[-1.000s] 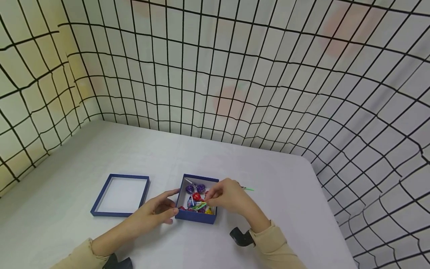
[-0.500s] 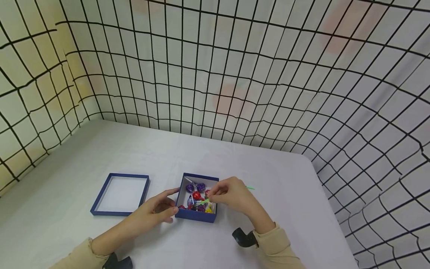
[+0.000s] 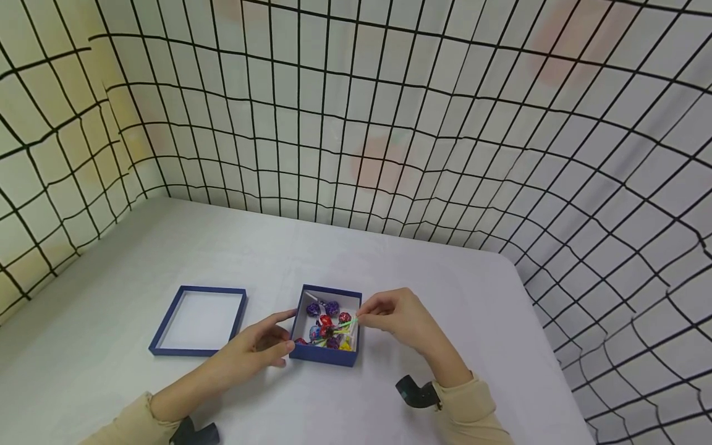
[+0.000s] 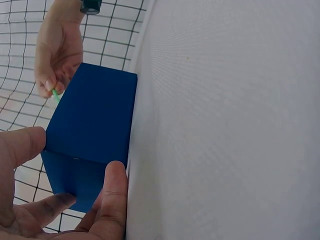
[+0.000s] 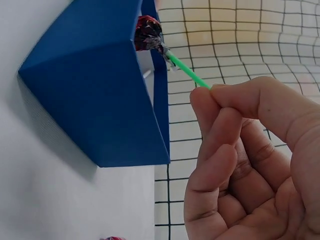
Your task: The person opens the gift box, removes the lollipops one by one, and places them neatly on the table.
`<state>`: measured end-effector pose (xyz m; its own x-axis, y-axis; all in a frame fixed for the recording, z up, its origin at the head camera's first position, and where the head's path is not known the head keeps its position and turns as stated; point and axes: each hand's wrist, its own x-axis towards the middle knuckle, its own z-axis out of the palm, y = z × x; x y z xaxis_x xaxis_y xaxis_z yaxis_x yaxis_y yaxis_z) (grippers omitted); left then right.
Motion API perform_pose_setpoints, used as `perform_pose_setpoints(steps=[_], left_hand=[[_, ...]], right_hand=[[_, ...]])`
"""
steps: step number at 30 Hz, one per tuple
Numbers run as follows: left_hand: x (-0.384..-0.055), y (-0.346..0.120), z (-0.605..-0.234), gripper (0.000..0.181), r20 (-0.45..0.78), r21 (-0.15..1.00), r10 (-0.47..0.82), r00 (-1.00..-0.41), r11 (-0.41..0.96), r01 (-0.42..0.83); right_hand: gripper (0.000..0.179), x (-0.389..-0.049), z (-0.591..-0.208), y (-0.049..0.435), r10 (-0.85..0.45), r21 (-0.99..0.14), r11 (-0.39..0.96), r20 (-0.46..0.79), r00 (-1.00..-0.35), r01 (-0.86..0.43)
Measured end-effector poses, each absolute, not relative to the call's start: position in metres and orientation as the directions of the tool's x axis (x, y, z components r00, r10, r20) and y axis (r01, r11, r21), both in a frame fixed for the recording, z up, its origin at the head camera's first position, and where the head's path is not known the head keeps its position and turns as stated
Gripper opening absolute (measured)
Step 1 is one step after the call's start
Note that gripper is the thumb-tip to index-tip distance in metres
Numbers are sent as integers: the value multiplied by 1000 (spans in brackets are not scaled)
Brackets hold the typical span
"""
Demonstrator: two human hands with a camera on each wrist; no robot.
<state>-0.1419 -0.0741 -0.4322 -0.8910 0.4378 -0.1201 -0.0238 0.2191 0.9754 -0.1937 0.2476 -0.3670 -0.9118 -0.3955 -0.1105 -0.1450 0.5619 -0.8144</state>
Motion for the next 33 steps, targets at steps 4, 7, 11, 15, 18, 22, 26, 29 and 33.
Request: perform_pose_setpoints(steps=[4,7,11,15,18,22,26,29,33], left_hand=[[-142,-74,-432,71,-118,976,438,-891,217,-23],[-143,-74,-432,71,-128,974,434,-892,227,-30],[-143,-74,-432,71,-137,972,435,-890,232,-36],[-142,-75,-431,71,-143,972,436,-889,233,-42],[-143,-74,-431,71,-141,972,437,-889,230,-41],[-143,-74,-431,71,-142,972,432,-891,231,-42],[-143,-74,-431,71,-149,971,427,-892,232,-51],[-143,-74,-431,71,-143,973,432,-890,225,-47],[-143,-74,-431,71,-132,976,441,-888,213,-39]], right_hand=[[14,-192,-365,254,-376,-830,543,-106,-921,-126],[16,-192,-364,259,-367,-840,531,-108,-924,-113],[19,-193,-363,266,-356,-853,513,-110,-928,-96],[21,-194,-362,274,-344,-872,483,-105,-933,-80],[22,-195,-363,280,-330,-881,467,-99,-939,-71],[22,-195,-363,290,-312,-884,461,-86,-946,-71],[21,-195,-364,300,-289,-881,467,-72,-955,-75],[24,-196,-367,307,-266,-878,476,-78,-961,-61],[27,-197,-372,316,-239,-881,473,-94,-966,-32]])
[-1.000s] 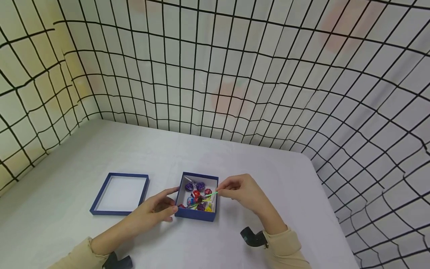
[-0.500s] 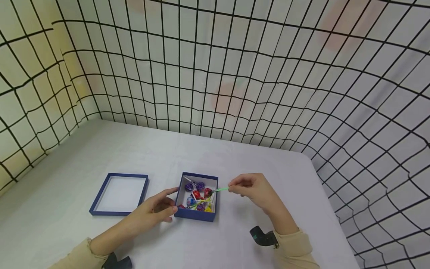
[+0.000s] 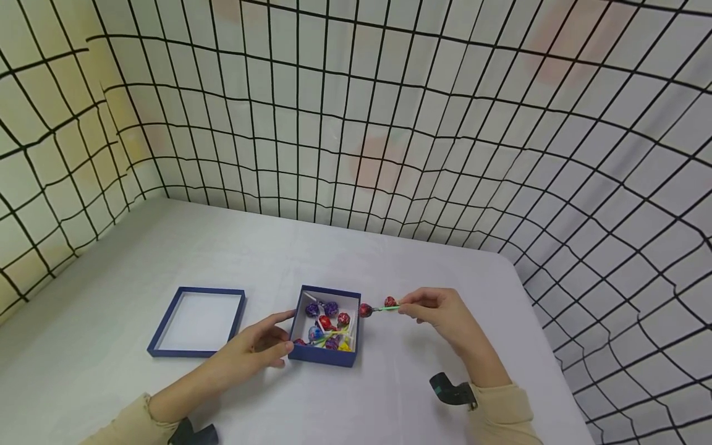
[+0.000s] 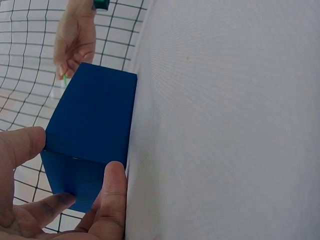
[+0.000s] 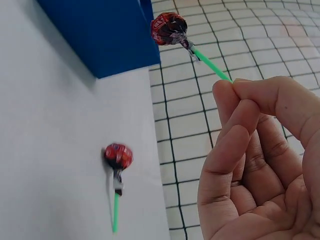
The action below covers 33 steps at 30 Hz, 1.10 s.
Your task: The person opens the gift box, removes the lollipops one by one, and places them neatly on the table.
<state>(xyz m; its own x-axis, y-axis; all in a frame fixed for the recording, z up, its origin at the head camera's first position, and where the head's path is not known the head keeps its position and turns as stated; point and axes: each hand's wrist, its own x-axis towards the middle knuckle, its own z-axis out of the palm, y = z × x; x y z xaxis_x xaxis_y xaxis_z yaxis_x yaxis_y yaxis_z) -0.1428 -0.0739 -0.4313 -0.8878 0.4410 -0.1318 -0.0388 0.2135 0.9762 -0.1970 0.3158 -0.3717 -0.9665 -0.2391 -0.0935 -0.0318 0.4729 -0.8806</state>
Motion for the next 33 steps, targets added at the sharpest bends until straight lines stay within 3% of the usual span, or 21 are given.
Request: perform_pose_setpoints(steps=[13,33], left_hand=[[-142,-73,-432,72,-109,980,447,-888,197,-21],[-142,-73,-431,72,-99,984,457,-884,179,-18]], right_hand=[[32,-203,-388,341,-171,-914,398,-164,-972,84],[19,-214,-423,370,-150,-917,320,-299,-943,240]])
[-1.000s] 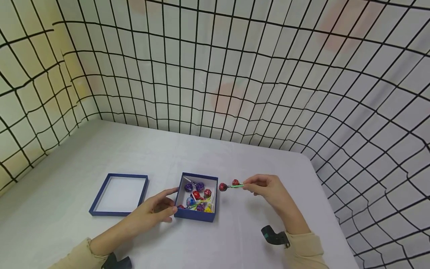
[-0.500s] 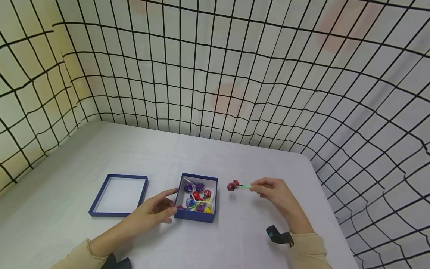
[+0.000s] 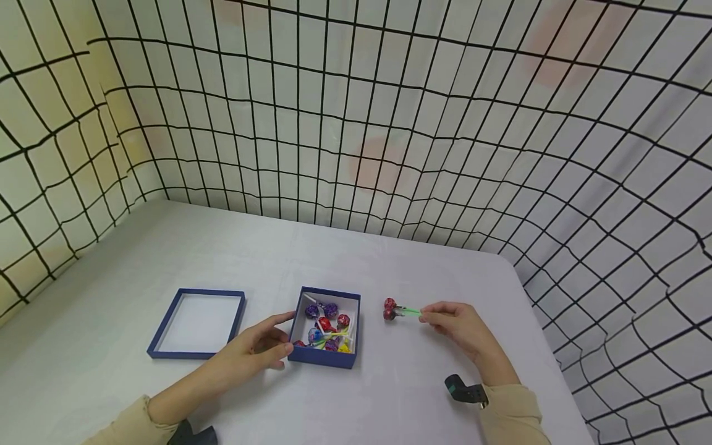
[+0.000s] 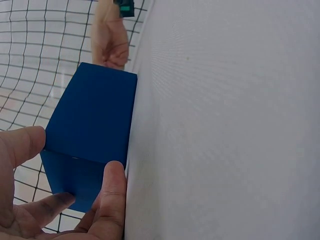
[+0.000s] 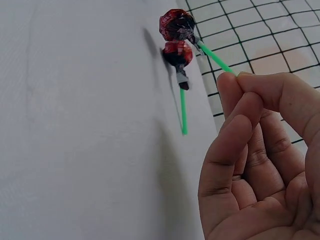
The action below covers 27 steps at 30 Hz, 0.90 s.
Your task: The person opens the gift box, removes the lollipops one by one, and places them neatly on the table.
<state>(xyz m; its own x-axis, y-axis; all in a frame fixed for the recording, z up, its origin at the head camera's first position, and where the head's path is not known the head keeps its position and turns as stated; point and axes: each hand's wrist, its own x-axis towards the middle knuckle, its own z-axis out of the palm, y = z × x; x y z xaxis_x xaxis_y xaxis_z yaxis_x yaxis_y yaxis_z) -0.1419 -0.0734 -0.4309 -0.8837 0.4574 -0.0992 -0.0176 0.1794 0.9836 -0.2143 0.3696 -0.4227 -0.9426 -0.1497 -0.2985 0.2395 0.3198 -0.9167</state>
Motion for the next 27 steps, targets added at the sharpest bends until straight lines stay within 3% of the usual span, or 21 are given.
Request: perform_pose_setpoints(steps=[14,27], left_hand=[[-144,-75,-433,72,-122,976,441,-889,215,-27],[-142,-74,-431,71,-121,978,448,-886,205,-30]], right_hand=[[35,-221,-432,367,-135,-850,466,-341,-930,244],[33,-219,-429,367,-119,-818,516,-363,-924,255]])
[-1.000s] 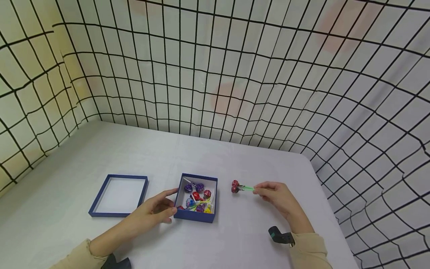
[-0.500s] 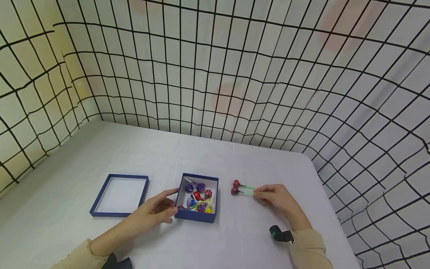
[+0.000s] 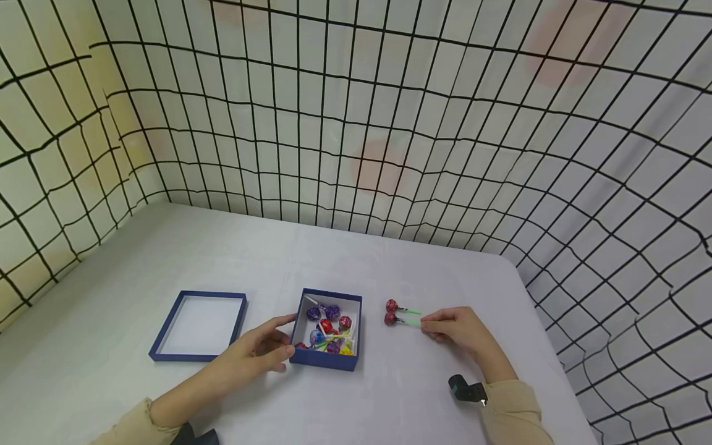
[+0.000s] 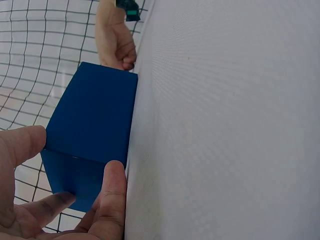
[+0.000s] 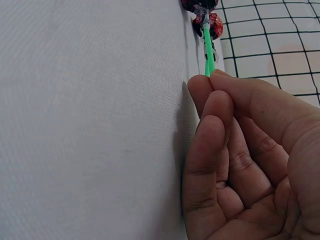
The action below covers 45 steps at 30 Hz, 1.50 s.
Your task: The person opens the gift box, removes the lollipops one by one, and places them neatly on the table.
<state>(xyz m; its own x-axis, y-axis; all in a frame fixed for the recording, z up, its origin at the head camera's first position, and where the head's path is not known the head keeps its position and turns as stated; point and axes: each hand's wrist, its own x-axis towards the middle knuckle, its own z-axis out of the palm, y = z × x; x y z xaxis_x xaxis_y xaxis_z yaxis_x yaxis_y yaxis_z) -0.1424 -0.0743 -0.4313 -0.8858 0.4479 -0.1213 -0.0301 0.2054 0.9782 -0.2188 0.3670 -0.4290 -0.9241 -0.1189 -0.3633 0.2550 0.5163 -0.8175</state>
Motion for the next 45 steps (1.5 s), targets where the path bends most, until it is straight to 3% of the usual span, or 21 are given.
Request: perform_pose_setpoints(steps=[45], left_hand=[[-142,-74,-431,71,-114,978,445,-888,205,-22]], right_hand=[[34,-217,-415,370,-118,-800,556,-344,-931,225]])
